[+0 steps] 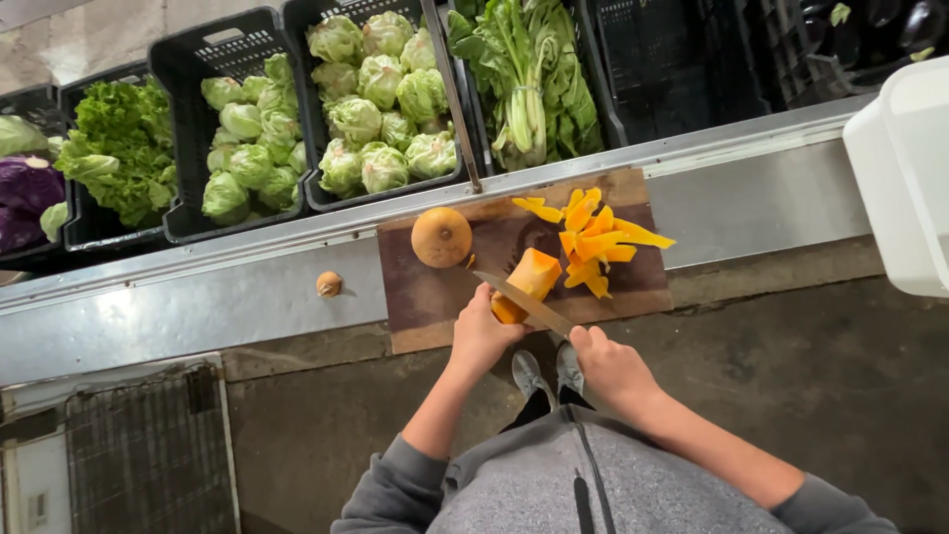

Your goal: Cutting a squash into smaller pieces on a wooden chopping board.

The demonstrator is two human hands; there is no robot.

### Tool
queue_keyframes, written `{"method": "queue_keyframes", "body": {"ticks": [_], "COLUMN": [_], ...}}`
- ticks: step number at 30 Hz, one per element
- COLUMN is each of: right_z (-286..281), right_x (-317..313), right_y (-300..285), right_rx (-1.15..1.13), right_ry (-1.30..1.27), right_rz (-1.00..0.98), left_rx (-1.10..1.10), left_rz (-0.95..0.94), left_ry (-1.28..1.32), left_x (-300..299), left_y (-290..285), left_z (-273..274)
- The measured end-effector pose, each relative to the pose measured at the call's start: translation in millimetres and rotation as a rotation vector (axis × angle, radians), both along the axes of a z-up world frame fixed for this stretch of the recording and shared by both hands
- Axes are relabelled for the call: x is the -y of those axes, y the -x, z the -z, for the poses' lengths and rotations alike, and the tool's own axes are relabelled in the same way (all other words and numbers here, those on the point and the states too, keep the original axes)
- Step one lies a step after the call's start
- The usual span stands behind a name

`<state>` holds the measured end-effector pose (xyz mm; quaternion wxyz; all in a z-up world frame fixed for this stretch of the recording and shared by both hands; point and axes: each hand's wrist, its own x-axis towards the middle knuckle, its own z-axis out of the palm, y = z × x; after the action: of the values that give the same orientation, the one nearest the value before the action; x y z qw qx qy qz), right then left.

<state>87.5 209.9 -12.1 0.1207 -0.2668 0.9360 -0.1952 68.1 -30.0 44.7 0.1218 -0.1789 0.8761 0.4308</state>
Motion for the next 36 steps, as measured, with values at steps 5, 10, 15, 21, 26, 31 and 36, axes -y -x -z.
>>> {"method": "queue_keyframes", "body": {"ticks": [5, 10, 15, 21, 26, 31, 36], "right_z": [-6, -15, -25, -25, -25, -8, -6], "right_x": [-8, -12, -9, -13, -7, 8, -4], "right_y": [1, 0, -2, -4, 7, 30, 38], "right_rx": [0.013, 0.100, 0.123, 0.117, 0.143, 0.128, 0.204], "right_ry": [-0.029, 0.022, 0.043, -0.035, 0.008, -0.002, 0.041], "right_rz": [-0.015, -0.010, 0.017, -0.030, -0.009, -0.007, 0.090], "left_rx": [-0.056, -0.118, -0.161, -0.105, -0.089, -0.156, -0.108], "left_rz": [-0.030, 0.045, 0.068, 0.096, 0.134, 0.138, 0.173], "left_ry": [0.079, 0.214, 0.205, 0.238, 0.264, 0.259, 0.339], "left_x": [-11, -14, -16, -14, -18, -24, -28], "left_y": [5, 5, 9, 16, 22, 28, 36], "left_z": [-12, -3, -6, -3, 0, -3, 8]}}
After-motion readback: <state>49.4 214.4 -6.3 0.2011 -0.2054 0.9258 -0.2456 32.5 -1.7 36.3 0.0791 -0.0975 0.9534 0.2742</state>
